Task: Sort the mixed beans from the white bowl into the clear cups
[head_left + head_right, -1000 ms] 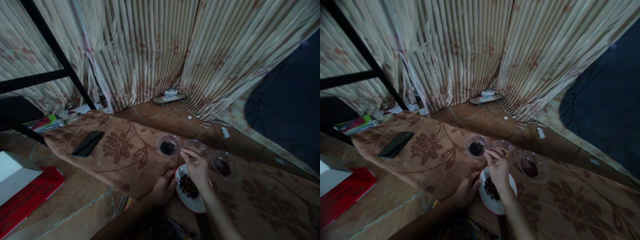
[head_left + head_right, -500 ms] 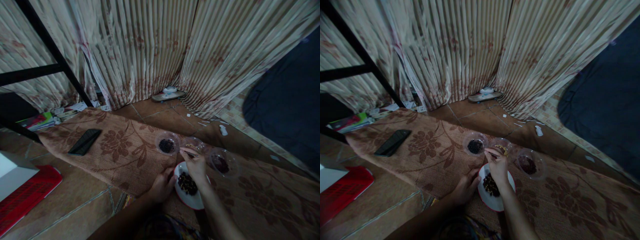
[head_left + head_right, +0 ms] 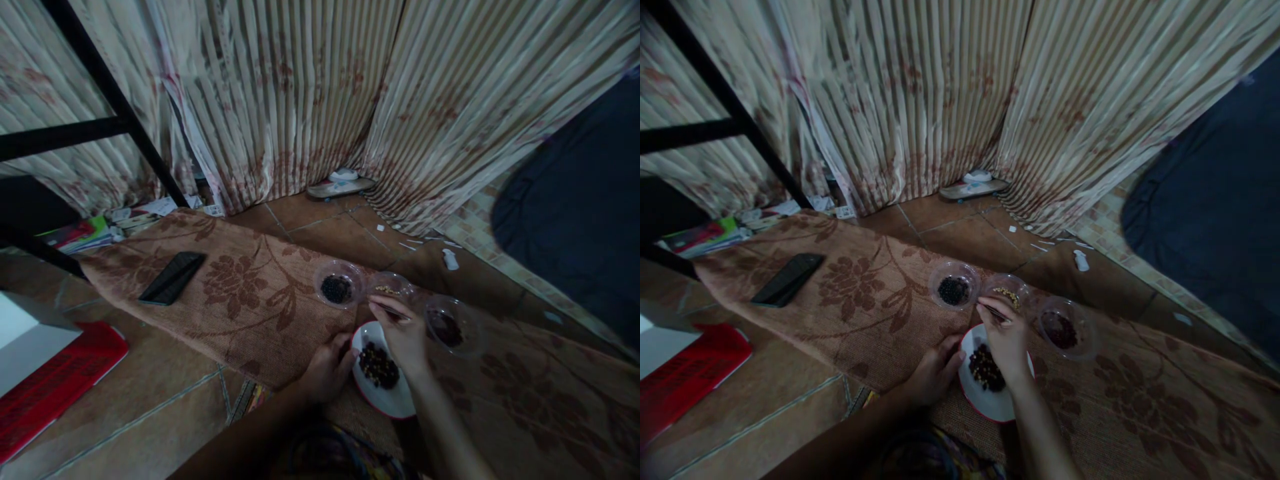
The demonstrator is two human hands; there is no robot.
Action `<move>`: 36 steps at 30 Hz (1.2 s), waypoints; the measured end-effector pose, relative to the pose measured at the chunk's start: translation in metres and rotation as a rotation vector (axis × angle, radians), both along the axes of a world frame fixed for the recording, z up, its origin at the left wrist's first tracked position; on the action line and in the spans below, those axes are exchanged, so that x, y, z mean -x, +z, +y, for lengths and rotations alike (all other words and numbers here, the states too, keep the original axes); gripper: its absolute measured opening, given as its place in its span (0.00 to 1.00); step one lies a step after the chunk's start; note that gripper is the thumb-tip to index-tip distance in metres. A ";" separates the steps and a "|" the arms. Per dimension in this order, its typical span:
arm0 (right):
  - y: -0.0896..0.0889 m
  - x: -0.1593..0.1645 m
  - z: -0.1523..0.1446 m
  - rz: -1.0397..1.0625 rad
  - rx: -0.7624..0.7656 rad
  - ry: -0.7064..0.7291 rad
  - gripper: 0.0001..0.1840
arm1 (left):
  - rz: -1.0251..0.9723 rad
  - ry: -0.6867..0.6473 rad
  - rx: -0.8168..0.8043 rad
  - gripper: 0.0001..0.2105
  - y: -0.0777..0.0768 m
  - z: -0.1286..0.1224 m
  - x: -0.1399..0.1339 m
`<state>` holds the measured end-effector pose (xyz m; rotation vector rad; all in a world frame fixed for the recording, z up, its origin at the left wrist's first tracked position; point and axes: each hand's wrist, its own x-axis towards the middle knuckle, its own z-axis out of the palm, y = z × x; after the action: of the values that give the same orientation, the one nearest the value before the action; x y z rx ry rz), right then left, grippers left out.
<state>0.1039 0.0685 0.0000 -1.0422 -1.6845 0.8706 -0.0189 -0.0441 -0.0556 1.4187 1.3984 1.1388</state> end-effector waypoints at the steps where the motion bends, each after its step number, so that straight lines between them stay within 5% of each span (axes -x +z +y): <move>1: 0.003 -0.005 -0.003 -0.016 0.005 -0.005 0.09 | -0.005 -0.001 0.003 0.16 0.000 0.000 0.000; 6: 0.009 -0.044 -0.027 -0.107 0.041 -0.080 0.10 | -0.027 0.007 0.021 0.16 0.002 0.000 0.000; 13: -0.019 -0.088 -0.062 -0.134 0.204 -0.173 0.11 | -0.034 0.001 0.050 0.16 0.004 0.001 0.000; 36: -0.030 -0.104 -0.075 -0.219 0.161 -0.219 0.12 | -0.003 0.022 0.092 0.16 0.006 0.002 0.000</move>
<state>0.2078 -0.0064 -0.0299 -1.4466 -1.6587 0.7804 -0.0192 -0.0423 -0.0496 1.3394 1.4489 1.0754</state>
